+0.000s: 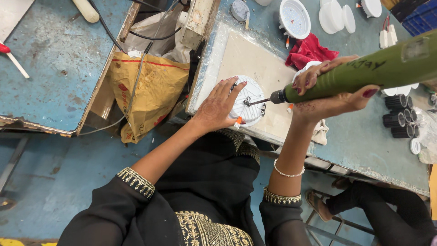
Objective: The person uses a green power drill to fasten screws into white circular LED light fixtures on a workbench. They repeatedly pick up fixtures, align them, drill screws, and stack completed units.
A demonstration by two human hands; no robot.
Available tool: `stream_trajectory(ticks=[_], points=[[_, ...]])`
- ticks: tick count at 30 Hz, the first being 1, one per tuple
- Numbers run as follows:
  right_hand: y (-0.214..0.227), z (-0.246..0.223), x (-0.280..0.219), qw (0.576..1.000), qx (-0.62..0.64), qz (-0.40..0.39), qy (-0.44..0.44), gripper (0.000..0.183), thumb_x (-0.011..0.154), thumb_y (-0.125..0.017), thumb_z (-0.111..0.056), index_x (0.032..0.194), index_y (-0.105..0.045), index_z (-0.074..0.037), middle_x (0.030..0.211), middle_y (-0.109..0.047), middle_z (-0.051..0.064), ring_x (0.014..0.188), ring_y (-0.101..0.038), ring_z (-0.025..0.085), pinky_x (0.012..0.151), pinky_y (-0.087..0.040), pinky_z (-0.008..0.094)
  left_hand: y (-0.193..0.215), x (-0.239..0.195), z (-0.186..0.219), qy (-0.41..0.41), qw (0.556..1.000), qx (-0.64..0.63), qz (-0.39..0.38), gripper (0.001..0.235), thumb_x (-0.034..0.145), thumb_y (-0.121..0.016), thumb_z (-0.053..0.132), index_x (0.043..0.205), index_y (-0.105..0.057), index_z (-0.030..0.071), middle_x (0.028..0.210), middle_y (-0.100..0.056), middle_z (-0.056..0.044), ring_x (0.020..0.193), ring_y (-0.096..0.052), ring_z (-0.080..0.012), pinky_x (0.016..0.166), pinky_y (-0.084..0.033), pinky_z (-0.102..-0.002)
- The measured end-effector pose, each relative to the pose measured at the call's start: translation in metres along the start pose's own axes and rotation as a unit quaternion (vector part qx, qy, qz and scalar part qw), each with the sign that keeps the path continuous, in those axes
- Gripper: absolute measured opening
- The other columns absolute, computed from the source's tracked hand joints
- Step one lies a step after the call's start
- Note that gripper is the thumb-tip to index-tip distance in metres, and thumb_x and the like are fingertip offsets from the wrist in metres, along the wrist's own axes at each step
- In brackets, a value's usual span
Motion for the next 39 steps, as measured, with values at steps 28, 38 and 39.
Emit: stream_trajectory(ticks=[28,38,39], points=[[0.042,-0.057,0.069,0.975,-0.108,-0.182,-0.064,0.081,0.102,-0.036,-0.077,0.112,-0.049,0.003,0.077,-0.047,0.014,0.065,-0.053,0.025,0.06,-0.046,0.036,0.016,0.003,0.019,-0.128,0.983,-0.121,0.047,0.021,0.081,-0.076,-0.002,0.097,-0.066,0.006,0.126,-0.066,-0.008,0.129,-0.06,-0.0284,0.116,-0.046,-0.046],[0.036,-0.057,0.076,0.961,-0.135,-0.215,-0.108,0.07,0.113,-0.033,-0.065,0.099,-0.05,0.002,0.088,-0.055,0.015,0.077,-0.056,0.026,0.074,-0.047,0.036,0.041,0.042,0.03,0.103,0.939,-0.315,0.096,0.01,0.105,-0.063,0.008,0.102,-0.062,-0.001,0.101,-0.078,-0.01,0.099,-0.078,-0.016,0.085,-0.062,-0.03],[0.035,-0.058,0.075,0.965,-0.128,-0.198,-0.111,0.067,0.112,-0.035,-0.063,0.103,-0.05,0.002,0.088,-0.055,0.015,0.076,-0.056,0.026,0.073,-0.048,0.036,0.042,0.047,0.027,0.121,0.932,-0.328,0.091,0.012,0.103,-0.065,0.009,0.1,-0.063,-0.002,0.098,-0.078,-0.01,0.096,-0.077,-0.0151,0.083,-0.061,-0.029]])
Point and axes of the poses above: each hand's wrist, its own x-axis towards the middle knuckle, its own y-axis out of the back of the hand, z = x × y, the point moved 3 cm from there along x, towards the middle knuckle
